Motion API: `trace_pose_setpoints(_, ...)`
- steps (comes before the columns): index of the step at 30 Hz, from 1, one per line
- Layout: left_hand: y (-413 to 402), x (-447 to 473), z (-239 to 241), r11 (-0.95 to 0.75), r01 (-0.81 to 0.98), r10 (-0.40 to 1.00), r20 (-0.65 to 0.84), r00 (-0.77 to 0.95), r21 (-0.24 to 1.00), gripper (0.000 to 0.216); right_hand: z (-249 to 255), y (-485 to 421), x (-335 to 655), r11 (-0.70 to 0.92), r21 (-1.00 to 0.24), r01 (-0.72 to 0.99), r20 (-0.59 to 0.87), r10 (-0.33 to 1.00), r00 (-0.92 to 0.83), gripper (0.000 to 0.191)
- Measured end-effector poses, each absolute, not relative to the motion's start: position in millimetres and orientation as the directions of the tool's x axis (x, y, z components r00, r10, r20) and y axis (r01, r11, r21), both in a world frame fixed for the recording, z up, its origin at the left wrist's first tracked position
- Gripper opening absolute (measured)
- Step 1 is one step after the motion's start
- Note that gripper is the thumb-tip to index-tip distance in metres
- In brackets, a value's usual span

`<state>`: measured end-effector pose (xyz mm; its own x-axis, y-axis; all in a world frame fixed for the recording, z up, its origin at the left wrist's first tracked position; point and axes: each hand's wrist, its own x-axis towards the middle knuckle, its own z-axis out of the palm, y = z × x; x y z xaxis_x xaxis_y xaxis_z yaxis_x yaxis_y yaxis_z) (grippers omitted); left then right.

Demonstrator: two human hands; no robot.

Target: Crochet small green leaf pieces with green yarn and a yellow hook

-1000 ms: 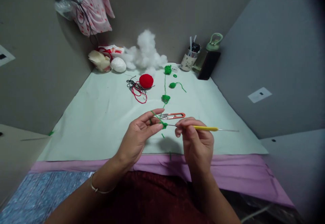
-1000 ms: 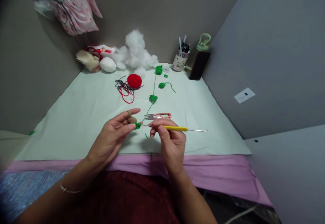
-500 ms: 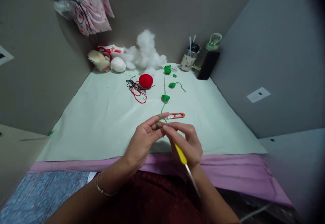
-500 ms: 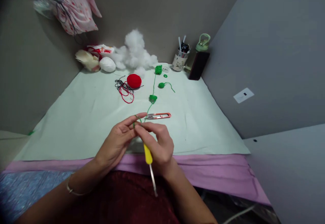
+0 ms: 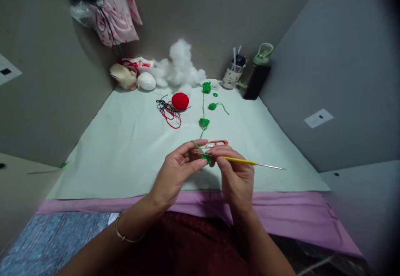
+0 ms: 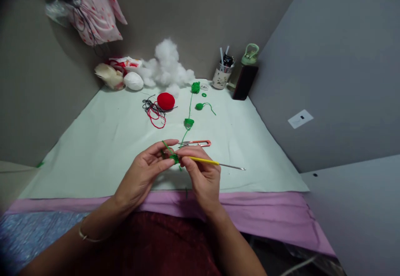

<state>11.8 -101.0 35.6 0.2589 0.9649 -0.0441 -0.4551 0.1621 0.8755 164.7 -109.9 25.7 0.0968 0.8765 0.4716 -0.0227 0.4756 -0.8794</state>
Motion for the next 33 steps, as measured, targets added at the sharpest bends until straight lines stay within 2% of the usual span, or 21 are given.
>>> trace_pose_setpoints(4, -101, 10, 38, 0.177, -0.460, 0.956, -0.042, 0.289, 0.870, 0.034, 23, -109, 169, 0.453, -0.889, -0.067, 0.447, 0.890, 0.089, 0.018)
trace_pose_setpoints(12, -97, 11, 41, 0.316, -0.549, 0.924, -0.118, 0.364, 0.774, 0.050, 24, -107, 165, 0.469, -0.871, -0.148, 0.461, 0.883, 0.088, 0.012)
trace_pose_setpoints(14, -95, 7, 41, 0.397, -0.558, 0.880, -0.127, 0.459, 0.729, 0.052, 27, -106, 166, 0.402, -0.886, -0.232, 0.386, 0.916, 0.111, 0.012)
trace_pose_setpoints(17, -94, 4, 39, 0.487, -0.556, 0.805, -0.100, 0.584, 0.674, 0.050, 33, -104, 171, 0.207, -0.901, -0.380, 0.194, 0.978, 0.071, 0.021)
trace_pose_setpoints(20, -95, 4, 38, 0.464, -0.552, 0.806, -0.072, 0.587, 0.692, 0.044, 36, -102, 174, 0.063, -0.887, -0.457, 0.080, 0.997, -0.017, 0.025)
trace_pose_setpoints(23, -98, 7, 37, 0.344, -0.498, 0.874, -0.078, 0.479, 0.796, 0.041, 34, -104, 171, 0.156, -0.879, -0.450, 0.164, 0.986, 0.020, 0.020)
trace_pose_setpoints(28, -101, 7, 37, 0.175, -0.392, 0.935, -0.027, 0.355, 0.903, 0.037, 25, -110, 166, 0.407, -0.897, -0.174, 0.398, 0.914, 0.081, 0.012)
trace_pose_setpoints(33, -101, 4, 38, 0.142, -0.384, 0.957, -0.028, 0.287, 0.912, 0.035, 21, -110, 169, 0.431, -0.886, -0.172, 0.425, 0.902, 0.073, 0.016)
